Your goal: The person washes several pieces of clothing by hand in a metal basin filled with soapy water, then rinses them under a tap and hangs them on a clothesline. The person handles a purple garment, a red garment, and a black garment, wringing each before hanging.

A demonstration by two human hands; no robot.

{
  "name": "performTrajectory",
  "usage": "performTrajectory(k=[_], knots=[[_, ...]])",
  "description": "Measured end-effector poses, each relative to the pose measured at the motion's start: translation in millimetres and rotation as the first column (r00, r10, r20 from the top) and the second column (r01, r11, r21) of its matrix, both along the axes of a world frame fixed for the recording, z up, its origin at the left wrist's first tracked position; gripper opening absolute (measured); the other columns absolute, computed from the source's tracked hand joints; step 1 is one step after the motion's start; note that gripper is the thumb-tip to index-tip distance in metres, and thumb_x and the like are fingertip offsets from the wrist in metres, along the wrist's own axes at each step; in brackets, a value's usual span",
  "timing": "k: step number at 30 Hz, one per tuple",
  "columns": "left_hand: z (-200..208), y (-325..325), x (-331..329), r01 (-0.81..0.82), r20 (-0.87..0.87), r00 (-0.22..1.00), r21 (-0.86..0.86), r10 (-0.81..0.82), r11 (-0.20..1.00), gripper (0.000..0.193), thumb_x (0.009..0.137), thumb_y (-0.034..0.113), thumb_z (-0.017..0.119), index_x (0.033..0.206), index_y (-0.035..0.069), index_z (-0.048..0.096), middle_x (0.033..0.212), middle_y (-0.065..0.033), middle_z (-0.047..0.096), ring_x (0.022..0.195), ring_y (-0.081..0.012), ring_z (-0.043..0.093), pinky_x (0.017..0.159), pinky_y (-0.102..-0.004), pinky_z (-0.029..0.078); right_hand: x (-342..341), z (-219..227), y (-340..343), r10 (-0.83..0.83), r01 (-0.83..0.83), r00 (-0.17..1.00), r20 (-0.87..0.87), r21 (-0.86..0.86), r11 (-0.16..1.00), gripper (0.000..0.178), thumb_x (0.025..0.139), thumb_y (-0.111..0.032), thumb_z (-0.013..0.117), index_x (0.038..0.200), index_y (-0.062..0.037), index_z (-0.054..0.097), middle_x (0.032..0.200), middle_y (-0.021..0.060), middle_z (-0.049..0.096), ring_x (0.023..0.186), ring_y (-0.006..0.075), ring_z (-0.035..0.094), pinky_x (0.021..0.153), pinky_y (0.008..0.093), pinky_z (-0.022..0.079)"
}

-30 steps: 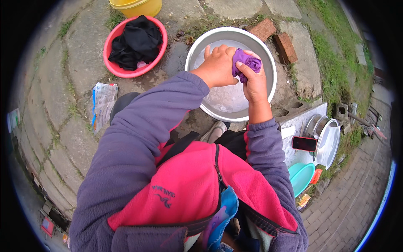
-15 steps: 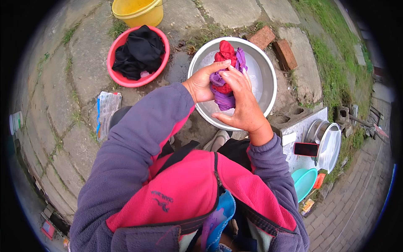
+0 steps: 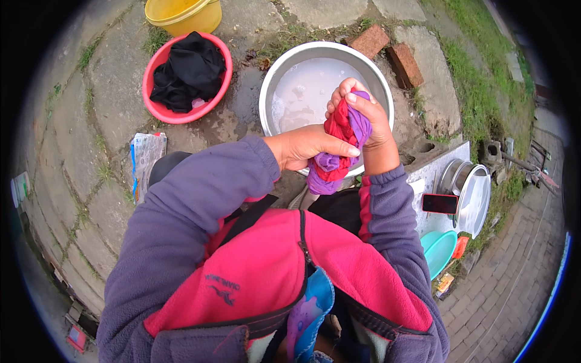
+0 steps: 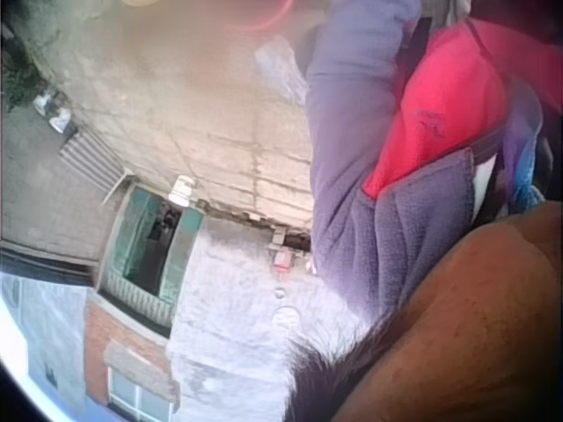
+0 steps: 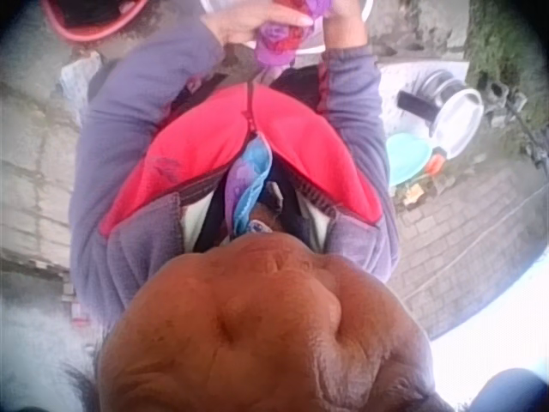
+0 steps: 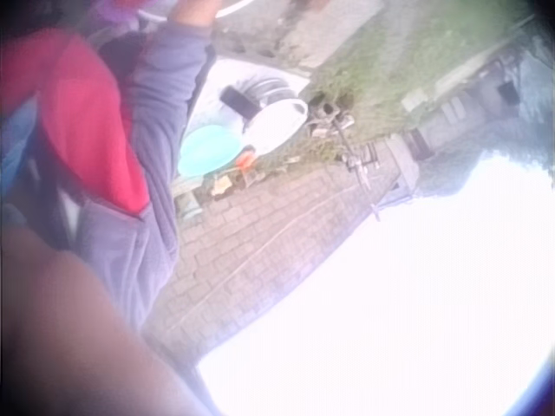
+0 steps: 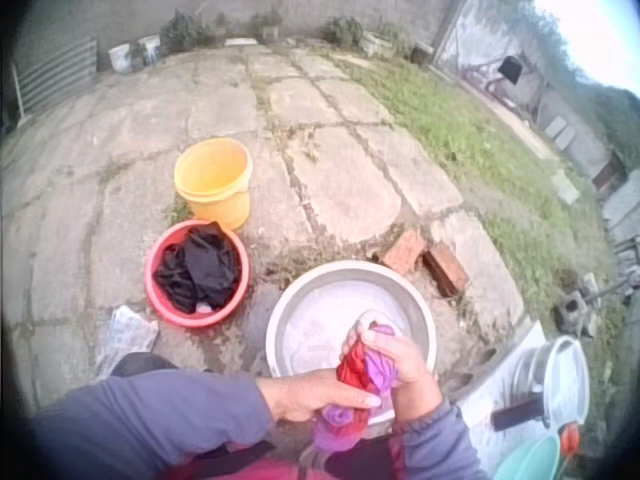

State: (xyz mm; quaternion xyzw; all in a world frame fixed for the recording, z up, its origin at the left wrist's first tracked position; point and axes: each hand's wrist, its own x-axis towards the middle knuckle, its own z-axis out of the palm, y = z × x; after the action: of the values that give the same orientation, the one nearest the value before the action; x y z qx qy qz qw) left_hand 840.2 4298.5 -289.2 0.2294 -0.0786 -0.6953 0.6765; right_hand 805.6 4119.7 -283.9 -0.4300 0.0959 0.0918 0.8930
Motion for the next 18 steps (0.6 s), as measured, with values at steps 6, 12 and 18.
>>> performTrajectory(k=[6, 12, 18], knots=[[-47.1, -24.0, -0.6, -0.224, 0.751, 0.622, 0.443, -0.223, 0.868, 0.038, 0.077, 0.02, 0.074, 0.109, 0.003, 0.063, 0.096, -0.01, 0.069, 0.091, -0.021, 0.066, 0.081, -0.034, 0.051, 17.7, -52.3, 13.0, -0.217, 0.01, 0.955, -0.202, -0.712, 0.703, 0.018, 0.09, -0.022, 0.067, 0.094, -0.0058, 0.062, 0.084, 0.0079, 0.066, 0.075, 0.0185, 0.063, 0.07, 0.0317, 0.051], [-56.6, -35.7, -4.8, -0.567, 0.902, 0.428, 0.315, -0.054, 0.761, 0.042, 0.072, 0.023, 0.077, 0.105, 0.001, 0.063, 0.093, -0.0141, 0.069, 0.09, -0.0271, 0.068, 0.08, -0.0367, 0.052, 22.8, -67.5, 13.8, -0.408, 0.096, 0.913, -0.006, -0.969, 0.227, 0.026, 0.086, -0.026, 0.07, 0.095, -0.0025, 0.062, 0.087, 0.0165, 0.068, 0.078, 0.0266, 0.065, 0.075, 0.0363, 0.051], [-14.8, -18.3, 25.9, -0.074, 0.206, 0.978, 0.19, 0.034, 0.979, 0.045, 0.077, 0.018, 0.076, 0.115, 0.0, 0.06, 0.102, -0.0104, 0.068, 0.092, -0.0185, 0.066, 0.086, -0.0349, 0.053, 13.8, -2.6, -12.2, -0.197, 0.198, 0.979, -0.056, 0.002, 0.98, 0.072, 0.093, -0.06, 0.053, 0.133, 0.0, 0.046, 0.134, 0.027, 0.053, 0.122, 0.0341, 0.055, 0.1, 0.0464, 0.049]])
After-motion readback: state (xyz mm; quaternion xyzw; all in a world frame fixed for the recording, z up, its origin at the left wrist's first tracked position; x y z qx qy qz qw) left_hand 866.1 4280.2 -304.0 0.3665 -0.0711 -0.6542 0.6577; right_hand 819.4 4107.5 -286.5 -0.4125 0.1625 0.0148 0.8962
